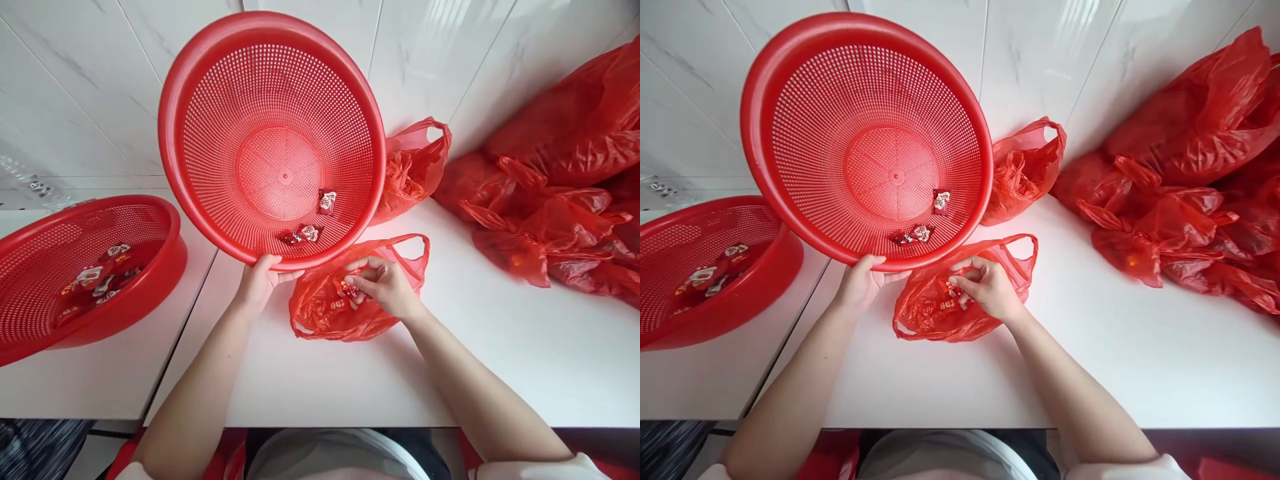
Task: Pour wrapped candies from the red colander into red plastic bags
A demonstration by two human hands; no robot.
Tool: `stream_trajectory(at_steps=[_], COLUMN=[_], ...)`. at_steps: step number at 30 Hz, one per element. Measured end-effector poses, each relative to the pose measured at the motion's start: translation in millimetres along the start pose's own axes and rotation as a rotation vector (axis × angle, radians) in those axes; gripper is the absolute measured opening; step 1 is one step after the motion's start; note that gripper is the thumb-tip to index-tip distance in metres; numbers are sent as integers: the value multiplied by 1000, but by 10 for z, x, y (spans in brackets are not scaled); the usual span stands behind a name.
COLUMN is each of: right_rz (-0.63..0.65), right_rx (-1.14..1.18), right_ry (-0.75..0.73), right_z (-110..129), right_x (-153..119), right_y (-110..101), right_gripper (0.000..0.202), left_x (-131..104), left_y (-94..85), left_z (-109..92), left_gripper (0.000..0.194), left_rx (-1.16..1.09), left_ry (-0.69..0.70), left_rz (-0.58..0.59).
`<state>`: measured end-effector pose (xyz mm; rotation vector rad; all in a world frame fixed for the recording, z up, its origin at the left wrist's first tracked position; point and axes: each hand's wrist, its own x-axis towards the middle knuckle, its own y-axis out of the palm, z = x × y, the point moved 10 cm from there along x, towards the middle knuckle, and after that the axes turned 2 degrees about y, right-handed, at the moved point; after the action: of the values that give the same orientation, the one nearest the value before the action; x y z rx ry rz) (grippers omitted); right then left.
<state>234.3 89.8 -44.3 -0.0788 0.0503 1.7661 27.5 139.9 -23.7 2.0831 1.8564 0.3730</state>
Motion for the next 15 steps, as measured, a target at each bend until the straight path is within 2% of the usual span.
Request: stream_trajectory(at_steps=[3, 5, 6, 8, 11, 13, 15], right_rz=[54, 70, 31, -134, -386, -435, -437], right_rx=[-46, -191, -293, -513, -734, -816, -929], right_ry=[-51, -69, -99, -217, -489, -626, -686], right_z=[49, 42, 61, 186, 491, 626, 689], right_x=[7, 14, 16, -18, -206, -320, -367], right_y=[9, 16, -15, -115, -153, -72, 25], right_gripper=[29, 27, 26, 24, 21, 21, 25], left_x=[18, 20, 17, 1, -57, -122, -208], left_y=[-25, -30, -27, -4, 77, 164, 264], left_z=[-16, -23, -28, -41, -25, 39, 137], left_gripper=[20, 17, 18, 24, 33, 34, 32], left_rx=[17, 31, 35, 32, 30, 53, 87], left_ry=[18, 20, 19, 22, 7, -31, -84], left_rz=[9, 7, 3, -2, 16, 57, 113])
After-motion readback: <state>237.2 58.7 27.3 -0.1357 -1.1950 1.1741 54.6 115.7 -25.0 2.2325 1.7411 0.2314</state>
